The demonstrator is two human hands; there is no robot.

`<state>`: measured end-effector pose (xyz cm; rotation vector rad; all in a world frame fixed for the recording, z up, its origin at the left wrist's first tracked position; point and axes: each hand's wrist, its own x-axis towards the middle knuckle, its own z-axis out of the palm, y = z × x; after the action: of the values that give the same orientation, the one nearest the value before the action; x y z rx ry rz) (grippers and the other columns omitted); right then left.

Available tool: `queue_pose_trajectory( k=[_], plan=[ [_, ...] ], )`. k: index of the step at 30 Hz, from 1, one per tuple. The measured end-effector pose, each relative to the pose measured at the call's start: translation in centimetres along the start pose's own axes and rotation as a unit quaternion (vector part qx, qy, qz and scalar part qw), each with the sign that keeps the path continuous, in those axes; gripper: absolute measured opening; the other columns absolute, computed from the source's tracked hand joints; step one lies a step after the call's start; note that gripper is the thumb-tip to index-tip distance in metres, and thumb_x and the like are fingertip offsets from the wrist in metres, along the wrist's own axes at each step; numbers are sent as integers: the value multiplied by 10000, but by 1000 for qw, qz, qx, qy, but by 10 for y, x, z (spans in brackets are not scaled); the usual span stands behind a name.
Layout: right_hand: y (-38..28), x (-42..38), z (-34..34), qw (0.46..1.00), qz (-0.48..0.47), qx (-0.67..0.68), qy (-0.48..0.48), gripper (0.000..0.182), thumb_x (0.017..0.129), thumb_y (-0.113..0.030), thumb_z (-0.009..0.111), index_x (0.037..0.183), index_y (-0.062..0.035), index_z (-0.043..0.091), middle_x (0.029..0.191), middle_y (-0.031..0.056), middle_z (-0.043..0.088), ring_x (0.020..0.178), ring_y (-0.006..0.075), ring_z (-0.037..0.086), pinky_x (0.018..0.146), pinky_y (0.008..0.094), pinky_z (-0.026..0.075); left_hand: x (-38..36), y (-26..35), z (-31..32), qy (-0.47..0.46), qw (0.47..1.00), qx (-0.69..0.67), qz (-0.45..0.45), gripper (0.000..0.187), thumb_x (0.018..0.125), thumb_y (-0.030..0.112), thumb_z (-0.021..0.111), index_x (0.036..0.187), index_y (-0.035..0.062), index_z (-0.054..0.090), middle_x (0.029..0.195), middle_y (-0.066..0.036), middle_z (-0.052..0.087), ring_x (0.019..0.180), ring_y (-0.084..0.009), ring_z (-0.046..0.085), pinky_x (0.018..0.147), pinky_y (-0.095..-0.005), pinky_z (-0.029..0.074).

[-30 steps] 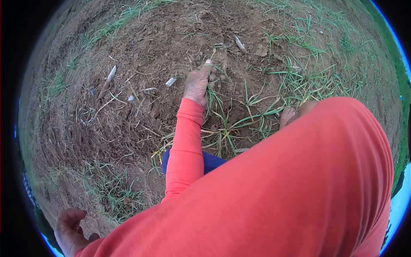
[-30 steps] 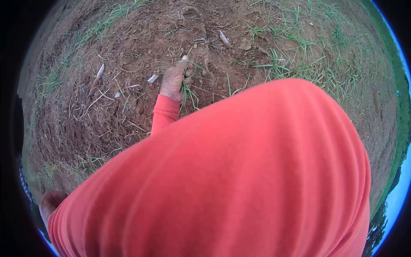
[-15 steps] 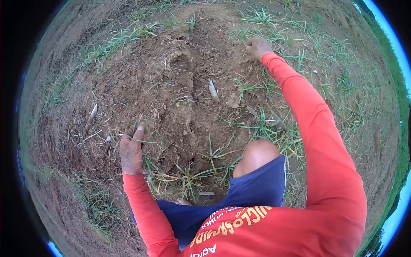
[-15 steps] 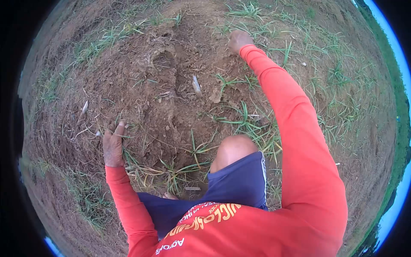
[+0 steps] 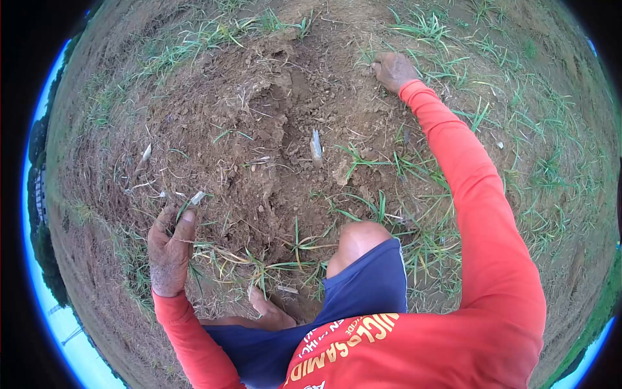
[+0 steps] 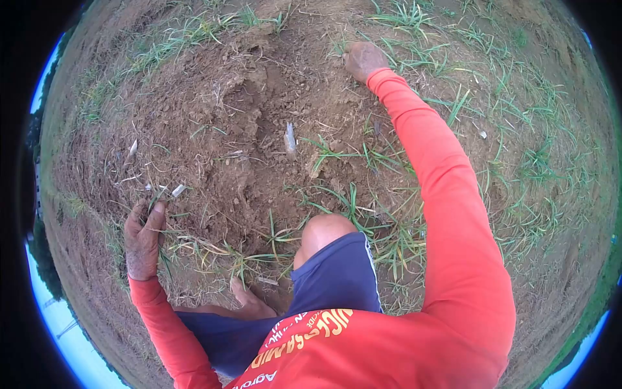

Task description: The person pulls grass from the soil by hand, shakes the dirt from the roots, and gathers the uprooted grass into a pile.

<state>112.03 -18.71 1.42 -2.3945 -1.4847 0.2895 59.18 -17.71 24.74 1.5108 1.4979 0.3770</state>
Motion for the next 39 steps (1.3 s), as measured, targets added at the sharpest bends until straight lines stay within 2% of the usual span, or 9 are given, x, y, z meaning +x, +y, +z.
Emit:
queue_pose_trajectory(
  k=[10, 14, 20, 23, 28, 32, 35, 36, 39],
  plan=[
    [9, -17, -41, 980, 11, 6, 196, 347, 962, -324, 623, 1130, -38, 726, 981, 217, 745, 926, 395, 719, 856, 466, 561, 23, 26, 74, -150, 982, 40, 108, 202, 1009, 223, 701, 1071, 31, 700, 827, 55, 618, 712, -35, 495, 610, -226, 411],
    [-6, -45, -94, 953, 107, 266, 101, 337, 949, -295, 633, 1113, -15, 726, 897, 175, 753, 863, 280, 738, 793, 383, 570, 35, 9, 93, -213, 969, 27, 120, 221, 1005, 219, 698, 1090, 16, 692, 781, 51, 606, 690, -37, 495, 602, -236, 419],
    [14, -10, -32, 997, 44, -57, 39, 320, 949, -272, 595, 1012, 6, 741, 1063, 269, 726, 1022, 406, 713, 912, 491, 552, 44, -14, 71, -190, 964, 80, 168, 265, 988, 211, 709, 1147, 5, 665, 799, -10, 643, 744, -66, 571, 662, -265, 477],
    [21, 23, 15, 993, 98, 8, 60, 292, 914, -227, 590, 1069, -44, 758, 1124, 238, 726, 1067, 418, 700, 939, 500, 548, 43, -28, 55, -136, 967, 82, 198, 262, 981, 214, 713, 1124, -2, 667, 817, -39, 659, 779, -91, 598, 692, -290, 495],
    [-12, 25, -22, 967, 7, -123, -222, 313, 984, -294, 555, 1145, -101, 743, 1150, 204, 728, 1092, 388, 690, 985, 466, 528, 44, -38, 28, -104, 978, 87, 160, 266, 976, 229, 716, 1080, -11, 667, 858, -71, 671, 805, -136, 625, 739, -324, 516],
    [28, 45, -9, 990, 60, -124, -5, 309, 997, -280, 552, 1162, -104, 747, 1094, 205, 743, 1070, 412, 698, 926, 462, 563, 49, -46, 18, -75, 974, 99, 187, 254, 973, 221, 716, 1074, -5, 664, 902, -100, 676, 804, -170, 628, 760, -335, 512],
    [38, 48, -10, 996, 54, -67, 22, 293, 1013, -282, 560, 1110, -77, 746, 996, 182, 760, 953, 341, 734, 803, 427, 590, 49, -39, 15, -68, 976, 100, 184, 242, 976, 216, 713, 1072, 0, 664, 888, -100, 670, 809, -175, 626, 764, -337, 510],
    [8, 26, -32, 954, 199, 223, -26, 271, 1016, -271, 573, 1058, -68, 748, 884, 104, 751, 816, 223, 716, 691, 366, 574, 49, -39, 15, -72, 971, 111, 200, 233, 976, 208, 711, 1071, 0, 663, 883, -99, 668, 806, -174, 626, 762, -338, 510],
    [25, 20, -25, 767, 169, 611, -98, 261, 1017, -282, 586, 1053, -82, 750, 783, 51, 705, 655, 153, 641, 597, 335, 531, 49, -34, 14, -69, 962, 130, 228, 207, 974, 180, 706, 1069, 2, 662, 873, -93, 666, 793, -171, 626, 754, -337, 510]
  ],
)
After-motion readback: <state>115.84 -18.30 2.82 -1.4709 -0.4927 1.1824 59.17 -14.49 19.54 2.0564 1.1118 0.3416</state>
